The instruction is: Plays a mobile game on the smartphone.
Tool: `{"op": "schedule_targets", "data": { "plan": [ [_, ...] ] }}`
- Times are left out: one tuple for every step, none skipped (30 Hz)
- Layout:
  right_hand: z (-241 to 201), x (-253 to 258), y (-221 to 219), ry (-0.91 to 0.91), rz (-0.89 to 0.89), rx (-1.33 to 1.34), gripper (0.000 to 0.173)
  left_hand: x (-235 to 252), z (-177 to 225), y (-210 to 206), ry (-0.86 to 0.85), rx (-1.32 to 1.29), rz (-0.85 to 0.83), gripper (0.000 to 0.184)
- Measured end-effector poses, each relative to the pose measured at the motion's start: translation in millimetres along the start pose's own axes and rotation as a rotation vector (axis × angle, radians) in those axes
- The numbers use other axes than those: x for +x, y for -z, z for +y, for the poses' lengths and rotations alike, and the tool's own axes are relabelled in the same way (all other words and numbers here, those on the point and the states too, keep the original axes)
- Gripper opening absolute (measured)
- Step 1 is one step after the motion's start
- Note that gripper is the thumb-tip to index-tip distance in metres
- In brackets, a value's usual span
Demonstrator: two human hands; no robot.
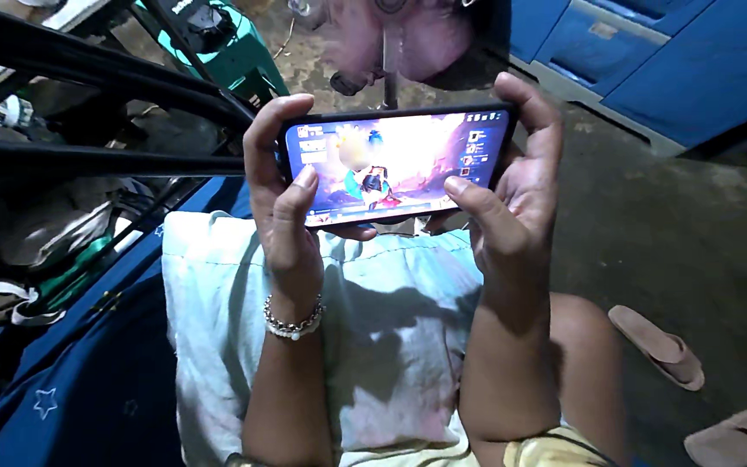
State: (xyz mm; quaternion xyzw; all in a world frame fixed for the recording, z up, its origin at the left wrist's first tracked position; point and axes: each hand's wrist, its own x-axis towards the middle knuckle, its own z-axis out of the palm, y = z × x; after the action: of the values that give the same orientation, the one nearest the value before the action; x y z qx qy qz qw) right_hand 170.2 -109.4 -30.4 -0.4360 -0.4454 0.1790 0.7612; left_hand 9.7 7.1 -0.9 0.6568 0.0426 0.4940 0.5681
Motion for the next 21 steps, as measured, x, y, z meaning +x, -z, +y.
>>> {"op": "schedule_targets", "data": {
  "plan": [
    [-0.2, 0.2, -0.3, -0.005, 0.001, 0.007, 0.073, -0.2, 0.2, -0.1, -0.001, 0.003, 0.004, 0.041],
    [-0.4, -0.2, -0.5, -0.010, 0.002, 0.011, 0.073, -0.5, 0.5, -0.3, -0.002, 0.011, 0.005, 0.041],
    [-0.4, -0.2, -0.7, -0.011, 0.005, 0.014, 0.074, -0.4, 0.7, -0.6, -0.006, 0.020, 0.005, 0.041],
    [-0.6, 0.1, -0.6, -0.008, 0.006, 0.011, 0.074, 0.1, 0.9, -0.7, -0.010, 0.033, 0.003, 0.042],
    [-0.6, -0.6, -0.7, -0.004, 0.008, 0.008, 0.074, -0.3, 1.1, -0.8, -0.005, 0.036, 0.004, 0.041],
    [-0.4, -1.0, -0.5, 0.001, 0.005, 0.002, 0.074, -0.8, 1.3, -0.7, 0.000, 0.036, 0.002, 0.041],
    [-0.3, -0.9, -0.2, 0.007, 0.001, 0.000, 0.074, -0.9, 1.3, -1.0, 0.006, 0.033, 0.008, 0.041],
    [-0.5, -0.8, -0.6, 0.006, 0.006, 0.004, 0.073, -1.2, 1.4, -1.1, 0.008, 0.033, 0.009, 0.042],
    [-1.0, -0.9, -0.8, 0.002, 0.007, 0.004, 0.073, -1.3, 1.4, -1.1, 0.005, 0.035, 0.009, 0.042],
    [-1.3, -0.8, -0.8, 0.004, 0.006, 0.003, 0.073, -0.9, 1.0, -1.2, -0.001, 0.036, 0.010, 0.042],
    [-1.1, -0.7, -0.6, 0.011, 0.005, -0.003, 0.074, -0.6, 0.7, -1.4, -0.008, 0.043, 0.011, 0.043],
    [-0.9, -0.7, -0.3, 0.012, 0.003, -0.009, 0.074, -0.3, 0.5, -1.9, -0.012, 0.052, 0.017, 0.043],
    [-0.7, -0.6, -0.5, 0.013, 0.009, -0.007, 0.074, -0.2, 0.5, -2.1, -0.008, 0.053, 0.019, 0.044],
    [-0.7, -0.6, -0.6, 0.013, 0.010, -0.004, 0.074, -0.2, 0.8, -2.1, 0.001, 0.046, 0.018, 0.044],
    [-1.1, -0.6, -0.4, 0.014, 0.004, -0.002, 0.074, -0.1, 0.7, -2.2, 0.009, 0.033, 0.027, 0.043],
    [-1.3, -0.5, -0.4, 0.013, 0.003, 0.000, 0.074, -0.1, 0.6, -1.8, 0.008, 0.013, 0.024, 0.040],
    [-1.2, -0.4, -0.8, 0.015, 0.010, 0.003, 0.075, 0.2, 0.6, -1.3, 0.003, -0.002, 0.017, 0.038],
    [-1.4, -0.6, -0.7, 0.013, 0.008, 0.004, 0.075, 0.2, 0.8, -0.9, -0.001, -0.009, 0.006, 0.038],
    [-1.4, -0.7, -0.6, 0.012, 0.007, 0.003, 0.075, 0.3, 0.8, -0.7, -0.006, -0.011, -0.001, 0.037],
    [-1.6, -0.8, -0.9, 0.011, 0.010, 0.003, 0.074, 0.6, 0.6, -1.0, -0.009, -0.010, 0.005, 0.038],
    [-2.0, -1.1, -1.3, 0.007, 0.009, 0.003, 0.074, 0.6, 0.5, -0.6, -0.010, -0.010, 0.005, 0.038]
  ]
}}
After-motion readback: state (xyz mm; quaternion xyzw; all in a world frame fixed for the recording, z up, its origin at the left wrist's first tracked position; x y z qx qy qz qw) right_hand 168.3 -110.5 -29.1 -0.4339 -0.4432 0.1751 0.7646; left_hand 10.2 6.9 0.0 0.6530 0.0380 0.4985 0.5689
